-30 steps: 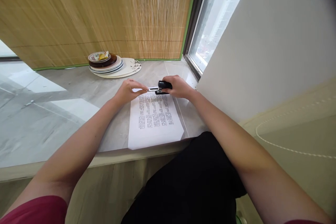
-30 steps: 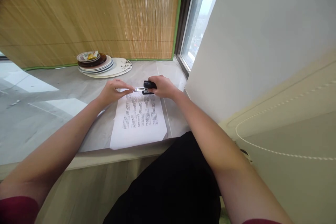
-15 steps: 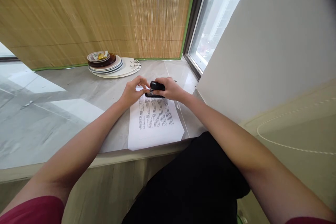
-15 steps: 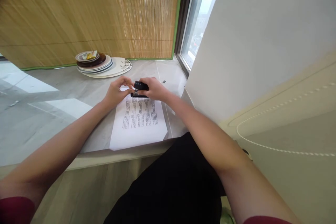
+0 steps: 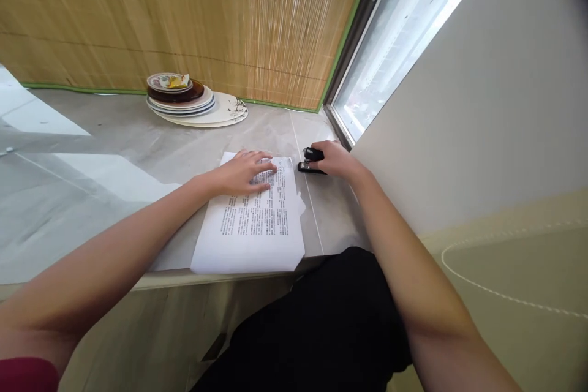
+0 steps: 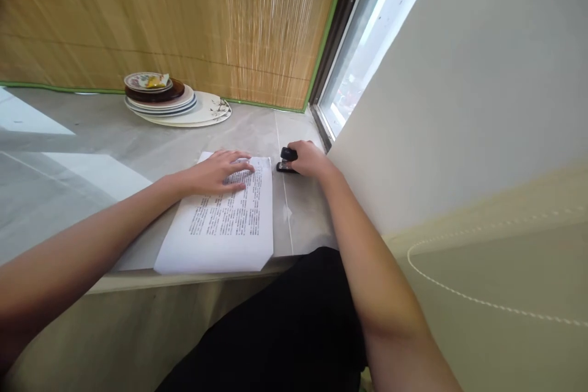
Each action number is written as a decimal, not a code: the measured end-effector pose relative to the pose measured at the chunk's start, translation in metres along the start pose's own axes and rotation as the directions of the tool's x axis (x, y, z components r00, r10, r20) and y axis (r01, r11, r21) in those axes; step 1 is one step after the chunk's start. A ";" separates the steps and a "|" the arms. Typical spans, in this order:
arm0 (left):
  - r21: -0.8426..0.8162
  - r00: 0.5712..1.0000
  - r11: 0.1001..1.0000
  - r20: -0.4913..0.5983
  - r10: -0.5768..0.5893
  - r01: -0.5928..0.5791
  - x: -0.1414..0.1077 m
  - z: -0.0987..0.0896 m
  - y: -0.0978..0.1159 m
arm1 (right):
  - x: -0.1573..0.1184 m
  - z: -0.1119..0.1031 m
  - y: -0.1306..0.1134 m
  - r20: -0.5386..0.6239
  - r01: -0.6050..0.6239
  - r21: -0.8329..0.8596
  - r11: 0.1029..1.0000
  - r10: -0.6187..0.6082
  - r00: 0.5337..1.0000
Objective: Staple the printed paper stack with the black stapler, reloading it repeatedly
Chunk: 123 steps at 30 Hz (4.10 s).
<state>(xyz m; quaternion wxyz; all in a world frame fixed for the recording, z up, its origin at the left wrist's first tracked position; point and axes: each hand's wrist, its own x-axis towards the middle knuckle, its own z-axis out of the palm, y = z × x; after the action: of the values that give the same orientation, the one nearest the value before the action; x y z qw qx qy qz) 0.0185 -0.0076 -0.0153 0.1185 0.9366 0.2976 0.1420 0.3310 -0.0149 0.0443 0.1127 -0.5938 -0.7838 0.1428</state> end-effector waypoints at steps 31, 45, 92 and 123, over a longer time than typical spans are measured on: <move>-0.124 0.993 0.992 0.117 0.017 -0.002 0.000 0.005 0.021 | 0.003 0.009 -0.009 0.004 0.267 0.190 0.945 -0.273 0.962; -0.118 0.993 0.993 0.115 0.021 -0.008 -0.001 0.012 0.017 | 0.005 0.010 -0.013 0.021 0.303 0.237 0.923 -0.316 0.948; 0.051 0.963 0.999 0.271 -0.008 -0.005 -0.001 -0.004 0.026 | -0.014 0.002 -0.009 0.077 0.105 -0.164 0.981 -0.093 0.993; -0.030 0.992 0.999 0.125 -0.011 0.015 0.000 -0.007 0.004 | -0.022 0.000 -0.074 -0.187 -0.095 0.219 0.971 0.138 0.973</move>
<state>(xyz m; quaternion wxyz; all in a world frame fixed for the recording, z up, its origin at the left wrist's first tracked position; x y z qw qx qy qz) 0.0185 -0.0098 -0.0071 0.1523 0.9397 0.2936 0.0871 0.2709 -0.0548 0.0706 0.2441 -0.6353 -0.7127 0.1699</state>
